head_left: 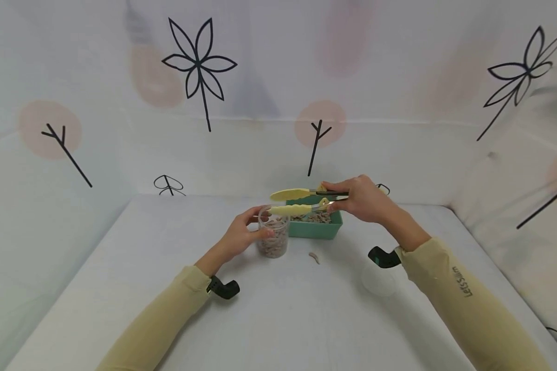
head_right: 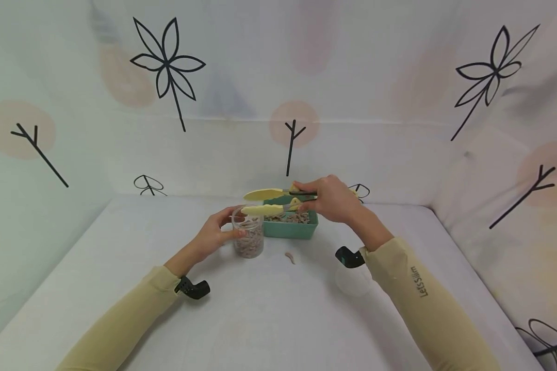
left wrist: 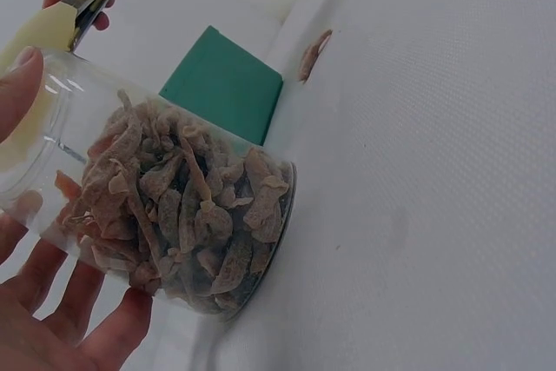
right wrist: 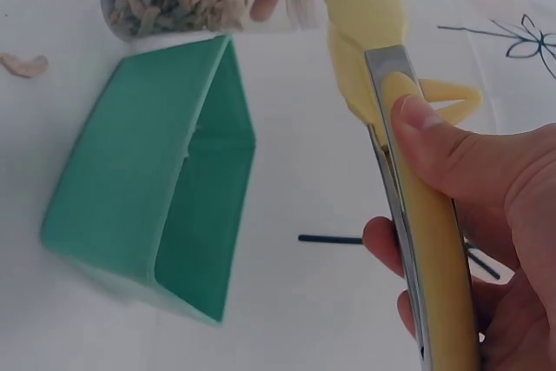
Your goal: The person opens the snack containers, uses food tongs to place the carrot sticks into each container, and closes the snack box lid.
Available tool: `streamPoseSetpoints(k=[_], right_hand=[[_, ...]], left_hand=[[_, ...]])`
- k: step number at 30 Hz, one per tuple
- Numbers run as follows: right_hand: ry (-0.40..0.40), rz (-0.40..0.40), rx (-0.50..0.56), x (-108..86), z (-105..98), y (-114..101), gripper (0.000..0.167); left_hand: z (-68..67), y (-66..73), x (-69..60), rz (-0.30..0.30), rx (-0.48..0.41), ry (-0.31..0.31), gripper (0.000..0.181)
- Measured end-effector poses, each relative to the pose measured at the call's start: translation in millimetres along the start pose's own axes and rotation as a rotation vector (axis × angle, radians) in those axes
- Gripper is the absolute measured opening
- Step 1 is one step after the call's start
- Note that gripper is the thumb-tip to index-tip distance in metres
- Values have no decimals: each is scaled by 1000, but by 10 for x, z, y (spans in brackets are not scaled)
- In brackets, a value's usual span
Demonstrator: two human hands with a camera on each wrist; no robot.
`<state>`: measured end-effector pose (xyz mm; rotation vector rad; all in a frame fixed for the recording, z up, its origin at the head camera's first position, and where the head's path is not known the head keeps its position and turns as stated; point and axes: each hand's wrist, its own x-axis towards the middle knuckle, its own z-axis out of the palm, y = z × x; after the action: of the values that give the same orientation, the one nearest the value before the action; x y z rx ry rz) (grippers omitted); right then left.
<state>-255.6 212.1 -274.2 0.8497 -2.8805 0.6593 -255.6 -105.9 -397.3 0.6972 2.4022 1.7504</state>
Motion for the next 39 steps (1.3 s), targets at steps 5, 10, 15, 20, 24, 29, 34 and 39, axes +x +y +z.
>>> streamPoseSetpoints(k=[5, 10, 15, 20, 24, 29, 34, 39], right_hand=[[33, 66, -13, -39, -21, 186, 64], [15, 134, -54, -79, -16, 389, 65], [-82, 172, -174, -66, 39, 508, 68], [-186, 190, -300, 16, 80, 479, 72], [-256, 189, -345, 120, 98, 412, 70], [-325, 175, -316, 276, 218, 384, 67], [-319, 168, -252, 326, 318, 404, 68], [-266, 144, -220, 284, 333, 452, 68]], left_hand=[[11, 1, 8, 11, -18, -9, 65], [15, 1, 24, 15, -27, -24, 68], [9, 82, 2, 12, -29, -38, 66], [20, -31, 28, 28, -34, -19, 65], [17, -35, 18, 25, -21, -12, 66], [8, -47, 8, 13, -9, -5, 67], [1, -55, 6, 10, -6, -7, 67], [6, -44, 13, 28, -8, -6, 68]])
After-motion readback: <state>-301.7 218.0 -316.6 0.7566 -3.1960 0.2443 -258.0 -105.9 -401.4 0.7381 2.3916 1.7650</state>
